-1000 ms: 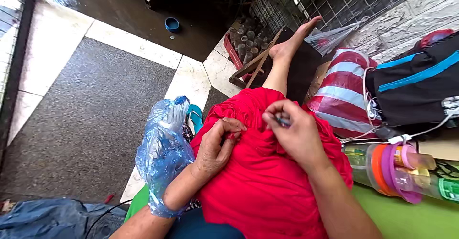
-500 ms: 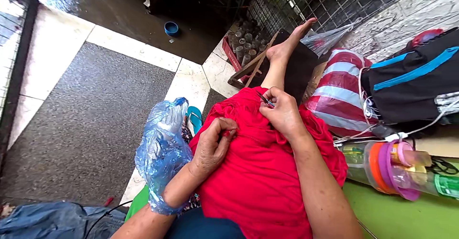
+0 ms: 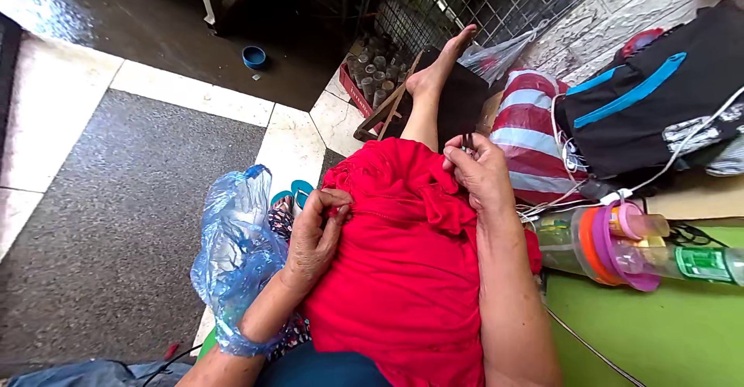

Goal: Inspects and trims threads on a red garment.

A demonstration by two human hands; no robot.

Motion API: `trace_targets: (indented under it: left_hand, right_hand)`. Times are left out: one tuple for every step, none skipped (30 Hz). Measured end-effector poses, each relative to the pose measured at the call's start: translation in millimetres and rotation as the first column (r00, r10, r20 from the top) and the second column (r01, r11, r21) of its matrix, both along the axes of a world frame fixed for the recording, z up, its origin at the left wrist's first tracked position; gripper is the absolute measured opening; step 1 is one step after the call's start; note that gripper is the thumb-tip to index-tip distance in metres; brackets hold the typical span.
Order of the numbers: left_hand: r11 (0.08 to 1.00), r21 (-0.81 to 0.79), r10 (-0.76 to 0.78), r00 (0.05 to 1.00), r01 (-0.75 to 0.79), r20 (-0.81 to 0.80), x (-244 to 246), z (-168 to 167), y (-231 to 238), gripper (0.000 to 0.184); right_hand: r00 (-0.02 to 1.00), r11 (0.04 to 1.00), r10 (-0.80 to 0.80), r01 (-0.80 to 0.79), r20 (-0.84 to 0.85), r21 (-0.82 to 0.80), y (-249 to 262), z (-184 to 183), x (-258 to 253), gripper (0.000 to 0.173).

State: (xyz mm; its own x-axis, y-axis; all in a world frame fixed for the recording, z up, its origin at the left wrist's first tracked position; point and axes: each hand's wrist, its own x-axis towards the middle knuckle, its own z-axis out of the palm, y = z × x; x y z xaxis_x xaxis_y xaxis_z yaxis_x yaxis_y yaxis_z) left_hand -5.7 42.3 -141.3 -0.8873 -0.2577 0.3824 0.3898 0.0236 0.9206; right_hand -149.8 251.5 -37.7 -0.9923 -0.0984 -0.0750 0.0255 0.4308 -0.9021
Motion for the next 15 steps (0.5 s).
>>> trace_targets:
  left_hand:
    - [1.0, -0.002, 0.002, 1.0, -0.002, -0.001, -0.1, 0.3, 0.2, 0.005]
    - [1.0, -0.009, 0.006, 1.0, -0.006, 0.001, 0.0, 0.5, 0.3, 0.005]
    - [1.0, -0.017, 0.012, 1.0, -0.011, 0.004, 0.2, 0.8, 0.2, 0.005]
    - [1.0, -0.022, 0.015, 1.0, -0.015, 0.01, 0.5, 1.0, -0.2, 0.005]
    - [0.999, -0.028, 0.019, 1.0, -0.019, 0.019, 0.7, 1.2, -0.6, 0.004]
    - [0.999, -0.031, 0.022, 0.999, -0.021, 0.026, 0.8, 1.7, -0.9, 0.004]
    - [0.999, -0.038, 0.025, 0.999, -0.024, 0.029, 0.8, 2.0, -1.3, 0.004]
    - [0.998, -0.049, 0.03, 0.999, -0.029, 0.03, 0.7, 2.1, -1.4, 0.004]
    - [0.998, -0.059, 0.037, 0.999, -0.035, 0.03, 0.2, 2.1, -1.3, 0.004]
    - [0.997, -0.064, 0.043, 0.998, -0.041, 0.034, -0.3, 2.5, -0.9, 0.005]
    - [0.997, -0.056, 0.051, 0.998, -0.048, 0.038, -0.8, 3.2, -0.3, 0.005]
    - [0.998, -0.024, 0.061, 0.997, -0.06, 0.047, -1.3, 4.2, 0.7, 0.004]
    - [0.996, 0.046, 0.079, 0.995, -0.082, 0.056, -1.6, 5.3, 1.8, 0.006]
    - [0.983, 0.146, 0.099, 0.993, -0.108, 0.067, -1.5, 6.2, 2.5, 0.01]
    - [0.958, 0.252, 0.119, 0.99, -0.135, 0.078, -0.9, 6.3, 2.5, 0.013]
  right_hand:
    - [1.0, 0.999, 0.019, -0.02, 0.017, 0.035, 0.8, -0.6, 0.8, 0.006]
    - [0.999, 0.997, 0.039, -0.041, 0.025, 0.07, 0.8, 0.1, 1.6, 0.005]
    - [0.998, 0.993, 0.06, -0.062, 0.024, 0.097, 0.6, 1.3, 2.3, 0.004]
    - [0.996, 0.989, 0.084, -0.086, 0.022, 0.122, 0.6, 2.9, 2.7, 0.004]
    - [0.994, 0.983, 0.109, -0.11, 0.014, 0.145, 1.4, 4.2, 2.7, 0.003]
    - [0.99, 0.976, 0.139, -0.137, 0.001, 0.168, 3.1, 5.1, 2.4, 0.003]
    - [0.983, 0.966, 0.182, -0.174, -0.022, 0.193, 5.8, 5.6, 2.2, 0.004]
    - [0.968, 0.948, 0.245, -0.229, -0.051, 0.22, 9.2, 5.6, 2.0, 0.007]
    - [0.94, 0.92, 0.331, -0.303, -0.08, 0.249, 12.8, 5.2, 1.8, 0.011]
    - [0.898, 0.876, 0.43, -0.39, -0.092, 0.282, 15.3, 5.5, 2.4, 0.017]
    - [0.853, 0.819, 0.519, -0.475, -0.064, 0.321, 16.1, 6.7, 4.3, 0.026]
    - [0.814, 0.761, 0.58, -0.541, -0.004, 0.358, 15.4, 7.8, 7.1, 0.032]
    - [0.792, 0.714, 0.607, -0.578, 0.062, 0.396, 13.9, 8.0, 10.1, 0.03]
    - [0.795, 0.689, 0.596, -0.578, 0.111, 0.437, 13.5, 7.3, 10.8, 0.024]
    - [0.82, 0.685, 0.555, -0.545, 0.138, 0.484, 15.7, 7.6, 8.7, 0.02]
